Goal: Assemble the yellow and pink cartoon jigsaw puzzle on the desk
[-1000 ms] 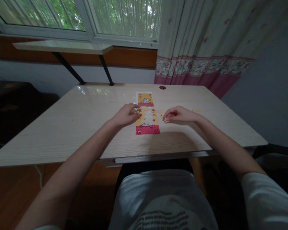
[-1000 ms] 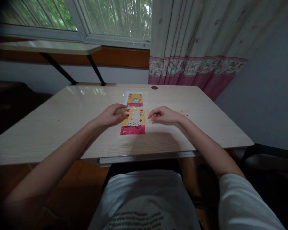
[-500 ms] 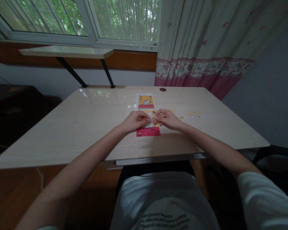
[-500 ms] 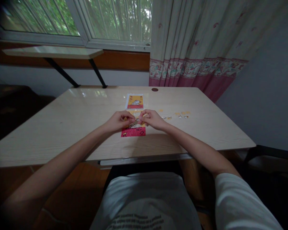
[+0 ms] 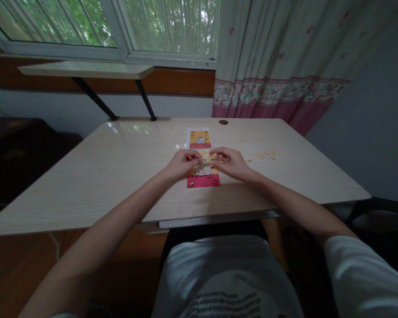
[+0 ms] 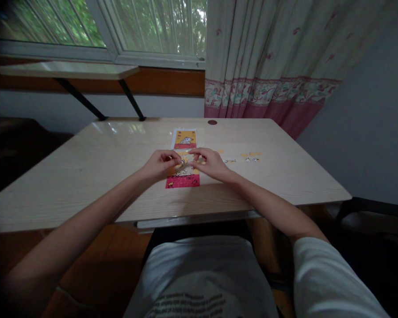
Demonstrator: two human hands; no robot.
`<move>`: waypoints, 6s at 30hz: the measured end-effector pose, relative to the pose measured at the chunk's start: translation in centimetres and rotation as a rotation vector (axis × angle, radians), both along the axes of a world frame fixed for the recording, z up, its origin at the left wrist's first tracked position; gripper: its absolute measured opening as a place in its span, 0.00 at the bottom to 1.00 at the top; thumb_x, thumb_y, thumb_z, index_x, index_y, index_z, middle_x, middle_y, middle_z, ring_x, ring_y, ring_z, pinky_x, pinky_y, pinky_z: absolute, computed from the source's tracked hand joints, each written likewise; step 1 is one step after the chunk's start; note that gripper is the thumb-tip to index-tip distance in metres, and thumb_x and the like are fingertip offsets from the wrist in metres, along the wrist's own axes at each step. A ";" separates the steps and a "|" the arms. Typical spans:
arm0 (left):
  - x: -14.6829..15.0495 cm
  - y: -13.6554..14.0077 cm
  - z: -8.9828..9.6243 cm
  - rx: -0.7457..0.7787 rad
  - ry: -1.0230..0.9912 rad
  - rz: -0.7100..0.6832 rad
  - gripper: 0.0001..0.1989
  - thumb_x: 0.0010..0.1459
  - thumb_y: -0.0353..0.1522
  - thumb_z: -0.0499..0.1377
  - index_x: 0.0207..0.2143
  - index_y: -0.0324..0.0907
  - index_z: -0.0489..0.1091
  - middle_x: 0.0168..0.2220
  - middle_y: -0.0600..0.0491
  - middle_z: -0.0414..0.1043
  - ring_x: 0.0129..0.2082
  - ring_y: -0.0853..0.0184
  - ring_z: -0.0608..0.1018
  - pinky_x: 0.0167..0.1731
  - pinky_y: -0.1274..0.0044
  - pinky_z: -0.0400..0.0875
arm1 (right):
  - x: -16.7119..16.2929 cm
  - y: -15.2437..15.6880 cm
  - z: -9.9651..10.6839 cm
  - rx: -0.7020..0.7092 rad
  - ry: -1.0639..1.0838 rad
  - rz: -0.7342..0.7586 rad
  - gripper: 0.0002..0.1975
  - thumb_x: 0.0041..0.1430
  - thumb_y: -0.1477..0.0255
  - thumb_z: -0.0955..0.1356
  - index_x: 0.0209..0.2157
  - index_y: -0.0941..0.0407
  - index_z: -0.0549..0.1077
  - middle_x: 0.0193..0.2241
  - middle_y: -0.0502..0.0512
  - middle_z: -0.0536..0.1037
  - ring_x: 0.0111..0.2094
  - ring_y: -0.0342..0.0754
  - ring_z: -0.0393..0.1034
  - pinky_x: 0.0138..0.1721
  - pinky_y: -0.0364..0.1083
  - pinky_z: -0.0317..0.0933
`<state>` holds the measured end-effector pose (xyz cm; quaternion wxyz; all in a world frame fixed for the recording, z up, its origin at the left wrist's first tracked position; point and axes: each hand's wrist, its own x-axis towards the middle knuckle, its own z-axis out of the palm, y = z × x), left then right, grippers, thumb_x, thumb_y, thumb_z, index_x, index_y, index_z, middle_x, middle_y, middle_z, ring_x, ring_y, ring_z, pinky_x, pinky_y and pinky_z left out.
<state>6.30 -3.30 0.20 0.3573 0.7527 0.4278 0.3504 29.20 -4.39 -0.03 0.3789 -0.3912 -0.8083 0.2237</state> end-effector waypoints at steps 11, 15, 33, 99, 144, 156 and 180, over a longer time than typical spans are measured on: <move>-0.1 -0.2 0.2 0.051 0.047 -0.081 0.12 0.54 0.41 0.59 0.30 0.42 0.76 0.34 0.49 0.78 0.36 0.60 0.78 0.41 0.66 0.73 | -0.1 0.1 -0.5 0.254 -0.134 0.044 0.13 0.61 0.62 0.70 0.43 0.55 0.78 0.36 0.59 0.80 0.40 0.52 0.71 0.45 0.51 0.62; -1.4 0.2 0.6 0.191 0.191 -0.005 0.20 0.56 0.46 0.59 0.44 0.43 0.76 0.49 0.45 0.75 0.51 0.55 0.75 0.52 0.61 0.69 | 0.6 0.1 -0.4 0.226 -0.137 -0.005 0.13 0.59 0.62 0.71 0.42 0.55 0.78 0.35 0.57 0.79 0.39 0.51 0.71 0.44 0.50 0.61; -3.8 1.4 0.1 0.020 0.885 -0.010 0.60 0.47 0.66 0.51 0.72 0.38 0.45 0.73 0.34 0.39 0.71 0.41 0.47 0.65 0.49 0.45 | 0.3 1.0 -1.6 -0.023 -0.208 0.158 0.09 0.55 0.68 0.75 0.36 0.56 0.80 0.34 0.55 0.78 0.37 0.48 0.71 0.41 0.47 0.62; -3.7 1.5 -0.1 0.021 0.927 0.008 0.59 0.47 0.66 0.49 0.72 0.40 0.44 0.73 0.36 0.41 0.71 0.41 0.48 0.65 0.50 0.45 | 0.9 -1.0 -0.8 0.259 -0.565 0.298 0.16 0.69 0.67 0.64 0.51 0.54 0.79 0.49 0.59 0.81 0.48 0.54 0.68 0.50 0.54 0.57; -3.8 1.6 -0.2 0.024 0.929 0.004 0.60 0.47 0.68 0.48 0.72 0.39 0.44 0.73 0.36 0.41 0.71 0.40 0.48 0.65 0.49 0.45 | -0.8 1.1 -0.2 -0.024 -0.379 0.123 0.05 0.57 0.74 0.73 0.35 0.58 0.82 0.32 0.55 0.81 0.37 0.47 0.72 0.46 0.47 0.59; -3.7 1.5 -0.1 0.005 0.947 0.009 0.57 0.50 0.64 0.49 0.72 0.40 0.43 0.73 0.37 0.40 0.71 0.40 0.47 0.65 0.50 0.45 | -1.1 1.0 0.3 -0.150 -0.311 0.074 0.03 0.54 0.75 0.73 0.31 0.58 0.82 0.29 0.54 0.80 0.33 0.45 0.70 0.40 0.45 0.59; -3.9 1.8 -0.5 0.027 0.936 0.004 0.61 0.47 0.68 0.46 0.72 0.36 0.44 0.73 0.35 0.40 0.71 0.40 0.48 0.65 0.49 0.45 | 8.4 0.6 2.7 -0.637 -0.259 0.008 0.12 0.47 0.66 0.73 0.32 0.60 0.76 0.23 0.50 0.75 0.23 0.41 0.64 0.27 0.42 0.55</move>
